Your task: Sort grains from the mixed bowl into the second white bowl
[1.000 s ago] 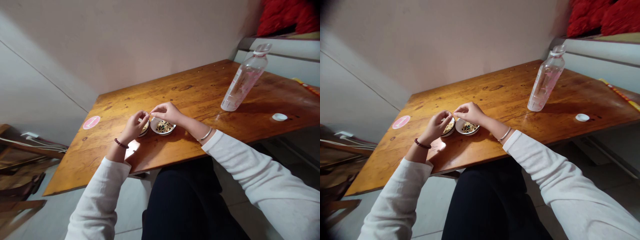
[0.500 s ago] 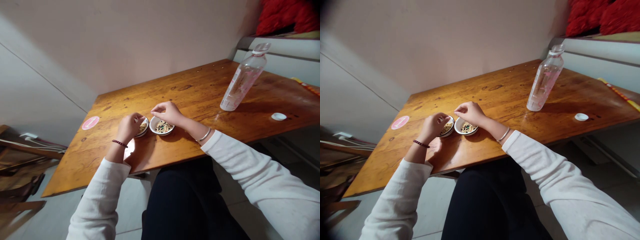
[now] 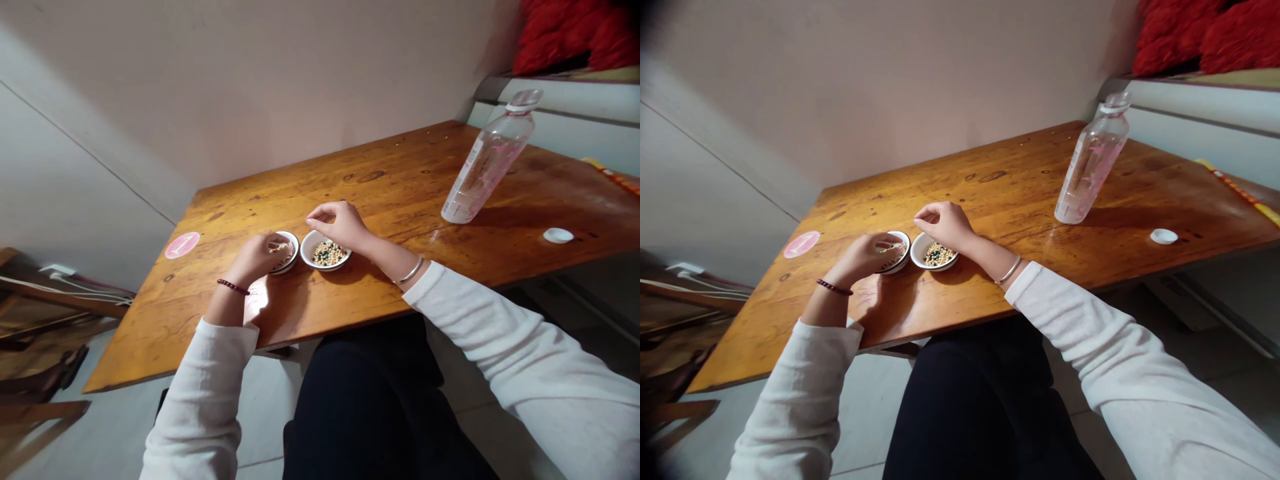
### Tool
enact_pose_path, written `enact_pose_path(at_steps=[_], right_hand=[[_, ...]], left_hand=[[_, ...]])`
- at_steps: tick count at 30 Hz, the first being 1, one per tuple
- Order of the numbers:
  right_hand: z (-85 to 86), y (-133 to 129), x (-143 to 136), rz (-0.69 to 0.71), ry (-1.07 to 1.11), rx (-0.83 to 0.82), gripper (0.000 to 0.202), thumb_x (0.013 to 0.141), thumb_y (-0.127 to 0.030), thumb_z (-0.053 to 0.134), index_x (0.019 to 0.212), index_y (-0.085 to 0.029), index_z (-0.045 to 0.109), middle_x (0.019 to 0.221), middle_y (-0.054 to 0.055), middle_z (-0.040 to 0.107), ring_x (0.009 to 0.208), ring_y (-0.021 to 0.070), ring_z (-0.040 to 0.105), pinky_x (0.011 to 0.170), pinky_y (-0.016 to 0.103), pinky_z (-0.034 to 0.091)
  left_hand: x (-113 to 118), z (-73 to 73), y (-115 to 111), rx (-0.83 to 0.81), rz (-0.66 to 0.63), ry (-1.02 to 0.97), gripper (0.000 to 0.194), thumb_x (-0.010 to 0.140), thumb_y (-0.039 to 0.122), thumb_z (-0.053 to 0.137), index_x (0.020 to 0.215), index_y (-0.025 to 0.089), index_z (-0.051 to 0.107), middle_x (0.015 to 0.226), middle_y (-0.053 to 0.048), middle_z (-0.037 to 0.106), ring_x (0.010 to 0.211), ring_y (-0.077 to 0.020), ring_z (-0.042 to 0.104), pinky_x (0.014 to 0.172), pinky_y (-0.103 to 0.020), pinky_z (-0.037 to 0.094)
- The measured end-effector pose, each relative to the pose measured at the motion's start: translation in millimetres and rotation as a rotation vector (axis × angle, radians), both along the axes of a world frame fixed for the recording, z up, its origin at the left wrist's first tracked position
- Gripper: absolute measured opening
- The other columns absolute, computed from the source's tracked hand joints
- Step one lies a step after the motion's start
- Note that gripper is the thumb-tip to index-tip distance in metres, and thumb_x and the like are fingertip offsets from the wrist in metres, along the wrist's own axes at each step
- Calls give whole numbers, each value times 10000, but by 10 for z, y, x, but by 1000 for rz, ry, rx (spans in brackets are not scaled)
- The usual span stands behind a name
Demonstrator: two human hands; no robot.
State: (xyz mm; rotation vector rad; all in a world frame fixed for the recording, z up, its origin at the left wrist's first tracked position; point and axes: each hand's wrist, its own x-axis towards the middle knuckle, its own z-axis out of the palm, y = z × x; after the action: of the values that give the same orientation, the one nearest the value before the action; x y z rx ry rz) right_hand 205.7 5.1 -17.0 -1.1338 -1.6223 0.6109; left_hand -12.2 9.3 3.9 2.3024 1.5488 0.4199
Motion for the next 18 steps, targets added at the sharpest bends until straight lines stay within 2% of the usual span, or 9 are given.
enact_pose_path(at_steps=[3, 8, 12, 18], right_hand=[[7, -4, -2, -3, 7, 3, 125, 794, -261, 680, 825, -156, 741, 834, 62, 748, 737, 149, 669, 704, 268, 514], [-11, 12, 1, -2, 8, 10, 135, 793, -278, 681, 829, -163, 743, 838, 60, 748, 738, 146, 666, 708, 268, 513], [-28, 32, 4, 8, 21, 17, 140, 796, -277, 679, 839, -161, 745, 829, 58, 746, 725, 137, 659, 698, 255, 507], [-25, 30, -2, -3, 6, 27, 130, 801, -272, 677, 831, -164, 743, 799, 41, 741, 707, 129, 655, 683, 241, 499]], left_hand=[[-34, 40, 5, -10, 52, -41, 399, 732, 485, 653, 981, 185, 741, 949, -93, 744, 867, -249, 675, 664, -267, 488], [-129, 124, 9, -31, -46, 12, 445, 647, 400, 728, 1040, 195, 743, 871, -53, 739, 749, -214, 650, 614, -251, 467], [-187, 101, 42, -9, -73, 111, 452, 649, 384, 717, 1058, 193, 738, 781, -32, 729, 662, -193, 627, 589, -245, 442], [-164, 67, 49, 25, -78, 273, 387, 710, 397, 647, 1040, 218, 740, 977, -53, 748, 803, -228, 673, 692, -255, 450]])
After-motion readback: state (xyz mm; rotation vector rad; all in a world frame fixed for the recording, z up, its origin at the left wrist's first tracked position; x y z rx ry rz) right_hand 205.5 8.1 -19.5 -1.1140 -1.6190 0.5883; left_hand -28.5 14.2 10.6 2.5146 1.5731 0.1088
